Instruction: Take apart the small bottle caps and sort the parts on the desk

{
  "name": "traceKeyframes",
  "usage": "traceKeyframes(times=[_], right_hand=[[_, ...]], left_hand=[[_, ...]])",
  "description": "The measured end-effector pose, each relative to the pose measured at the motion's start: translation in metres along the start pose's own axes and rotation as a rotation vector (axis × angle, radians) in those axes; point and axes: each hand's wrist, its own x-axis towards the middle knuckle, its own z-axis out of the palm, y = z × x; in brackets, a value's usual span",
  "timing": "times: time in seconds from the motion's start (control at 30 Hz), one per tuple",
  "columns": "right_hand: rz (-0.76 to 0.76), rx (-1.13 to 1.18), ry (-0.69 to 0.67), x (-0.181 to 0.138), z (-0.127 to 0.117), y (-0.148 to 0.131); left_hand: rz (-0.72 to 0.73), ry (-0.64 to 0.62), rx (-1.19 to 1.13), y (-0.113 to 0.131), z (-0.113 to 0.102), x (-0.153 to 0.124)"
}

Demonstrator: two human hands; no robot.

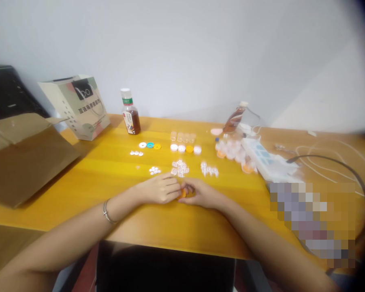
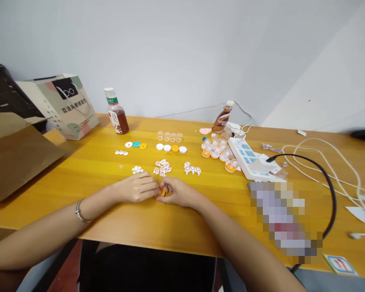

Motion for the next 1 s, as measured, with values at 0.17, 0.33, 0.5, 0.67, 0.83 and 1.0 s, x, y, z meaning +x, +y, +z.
traceKeyframes(times=[0.17, 0.33, 0.5, 0.67, 0.83, 1.0], right_hand=[[0.017, 0.032, -0.008, -0.0003, 0.0003, -0.0014], [0.005, 0.024, -0.016, 0.0002, -0.0001, 0.0009], [-0.01, 0.02, -0.028, 0.0006, -0.0006, 0.002], [-0.01, 0.03, -0.032, 0.0003, -0.0009, 0.0013], [0.004, -0.01, -0.026, -0.0005, -0.0022, -0.0001], [0.001, -0.023, -0.037, -0.0011, -0.0033, -0.0019]], left_hand=[[-0.014, 0.014, -0.038, -0.0013, 0.001, 0.0002], [-0.057, -0.004, -0.048, -0.0007, 0.0026, 0.0015], [-0.143, 0.007, -0.11, 0.0018, 0.0054, 0.0031], [-0.235, 0.022, -0.285, 0.0032, 0.0053, 0.004], [-0.441, 0.056, -0.588, 0.0031, 0.0051, 0.0037], [-0.643, 0.149, -0.909, -0.0002, 0.0093, 0.0014]])
